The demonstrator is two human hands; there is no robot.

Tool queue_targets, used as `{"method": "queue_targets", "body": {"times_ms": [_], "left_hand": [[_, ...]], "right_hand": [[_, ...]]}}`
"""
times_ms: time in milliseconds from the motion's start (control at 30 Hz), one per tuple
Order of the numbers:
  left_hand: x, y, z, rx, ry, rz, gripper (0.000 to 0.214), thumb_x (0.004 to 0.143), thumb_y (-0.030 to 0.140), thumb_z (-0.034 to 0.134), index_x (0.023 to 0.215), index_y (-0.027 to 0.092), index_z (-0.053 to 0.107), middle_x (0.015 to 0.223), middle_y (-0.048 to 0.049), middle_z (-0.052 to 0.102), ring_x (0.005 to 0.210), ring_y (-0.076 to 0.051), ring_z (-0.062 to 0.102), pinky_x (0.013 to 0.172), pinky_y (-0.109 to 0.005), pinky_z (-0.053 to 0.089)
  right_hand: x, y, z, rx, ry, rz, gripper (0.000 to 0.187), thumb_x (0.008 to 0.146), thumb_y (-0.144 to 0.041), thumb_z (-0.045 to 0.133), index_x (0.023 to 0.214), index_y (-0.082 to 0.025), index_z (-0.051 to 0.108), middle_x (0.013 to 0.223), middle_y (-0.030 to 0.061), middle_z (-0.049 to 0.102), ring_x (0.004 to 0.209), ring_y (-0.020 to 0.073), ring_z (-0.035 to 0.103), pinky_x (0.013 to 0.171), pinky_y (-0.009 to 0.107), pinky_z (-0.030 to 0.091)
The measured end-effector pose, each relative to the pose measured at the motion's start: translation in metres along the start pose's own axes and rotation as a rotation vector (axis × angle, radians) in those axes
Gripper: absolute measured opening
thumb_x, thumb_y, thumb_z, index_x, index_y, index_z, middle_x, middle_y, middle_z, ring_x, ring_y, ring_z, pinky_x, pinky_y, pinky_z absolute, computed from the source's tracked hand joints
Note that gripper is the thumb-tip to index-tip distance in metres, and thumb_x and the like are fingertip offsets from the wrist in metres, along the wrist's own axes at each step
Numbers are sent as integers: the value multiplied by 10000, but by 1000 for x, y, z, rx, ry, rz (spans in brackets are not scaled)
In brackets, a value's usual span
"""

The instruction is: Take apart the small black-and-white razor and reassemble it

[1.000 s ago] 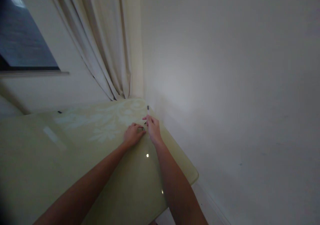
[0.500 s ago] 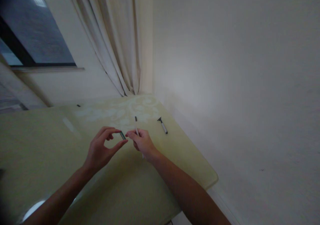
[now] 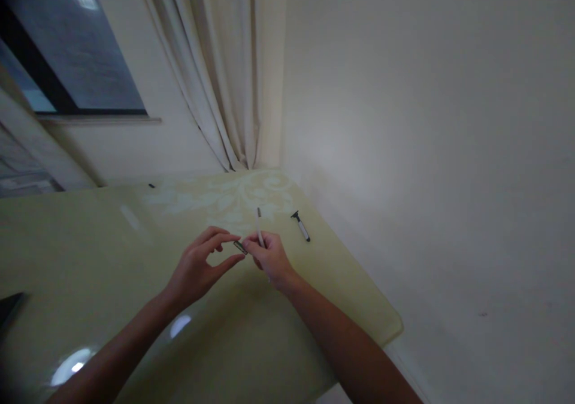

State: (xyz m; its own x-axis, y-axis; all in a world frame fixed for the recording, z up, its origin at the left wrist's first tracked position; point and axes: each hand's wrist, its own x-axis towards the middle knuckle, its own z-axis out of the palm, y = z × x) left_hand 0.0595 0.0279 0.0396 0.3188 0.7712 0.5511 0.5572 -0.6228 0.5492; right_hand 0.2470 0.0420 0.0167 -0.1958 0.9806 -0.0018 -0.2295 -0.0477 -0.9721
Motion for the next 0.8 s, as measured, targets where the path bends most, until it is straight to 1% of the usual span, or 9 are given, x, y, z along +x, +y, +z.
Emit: {"method": "queue_targets", "body": {"times_ms": [67,200,300,367,400,500,600,700,800], "left_hand": [[2,1,-4,-49,-41,-11,236,906,368,741,1108,246,724,1038,-49,679,878,-171,627,764,-301,519],[5,2,-9,-184,-184,-11,155,931,355,711,1030,241,748,939,-22,692,755,-133,594,694,-266,493],[5,1,-7,-203,-152,-41,161,914,369,730,968,217,729,862,-8,669,710,-125,571,665,-256,476],[4,-2,-5,-198,-119,-59,255,872,384,779,1052,217,710,870,0,653,699,-123,561,656,-255,473],[4,-3,-4,-202,-126,-57,312,864,387,788,1116,226,701,891,0,646,706,-123,560,662,-256,476],[3,-5,-3,-226,-194,-23,381,907,370,747,1267,274,669,997,-13,622,747,-121,558,703,-266,490],[2,-5,-4,-227,-243,-11,368,929,348,722,1288,297,659,1076,-23,599,770,-120,548,728,-273,493],[1,-4,-5,-220,-274,-16,353,946,331,699,1291,293,636,1098,-28,586,793,-127,545,753,-282,494],[1,-6,-7,-224,-253,-35,293,974,314,649,1262,270,623,1072,-28,578,802,-134,546,767,-290,493]], "right_hand": [[0,-1,-1,49,-26,41,321,741,-457,792,763,-189,617,454,-110,369,405,53,231,401,221,127],[2,0,-3,121,-80,93,325,708,-432,797,739,-194,578,453,-116,373,391,42,223,392,213,113],[3,1,-3,113,-111,96,348,696,-454,809,740,-189,587,449,-113,388,385,42,230,385,214,114],[3,2,-3,103,-136,88,350,701,-460,815,757,-180,612,449,-115,380,390,42,229,386,215,120],[2,2,-2,99,-147,82,347,707,-459,817,773,-175,629,452,-116,376,393,42,227,388,215,123],[1,2,-2,75,-176,63,338,725,-450,816,825,-157,680,458,-117,375,396,42,226,393,219,126],[0,1,-3,47,-196,55,325,732,-441,817,820,-152,695,454,-117,364,395,43,221,394,225,122],[0,-1,-3,26,-214,60,339,745,-448,823,857,-148,711,461,-117,360,403,46,220,400,227,121],[1,-1,-3,35,-214,44,408,783,-524,799,916,-146,721,479,-118,339,417,51,205,409,225,122]]}}
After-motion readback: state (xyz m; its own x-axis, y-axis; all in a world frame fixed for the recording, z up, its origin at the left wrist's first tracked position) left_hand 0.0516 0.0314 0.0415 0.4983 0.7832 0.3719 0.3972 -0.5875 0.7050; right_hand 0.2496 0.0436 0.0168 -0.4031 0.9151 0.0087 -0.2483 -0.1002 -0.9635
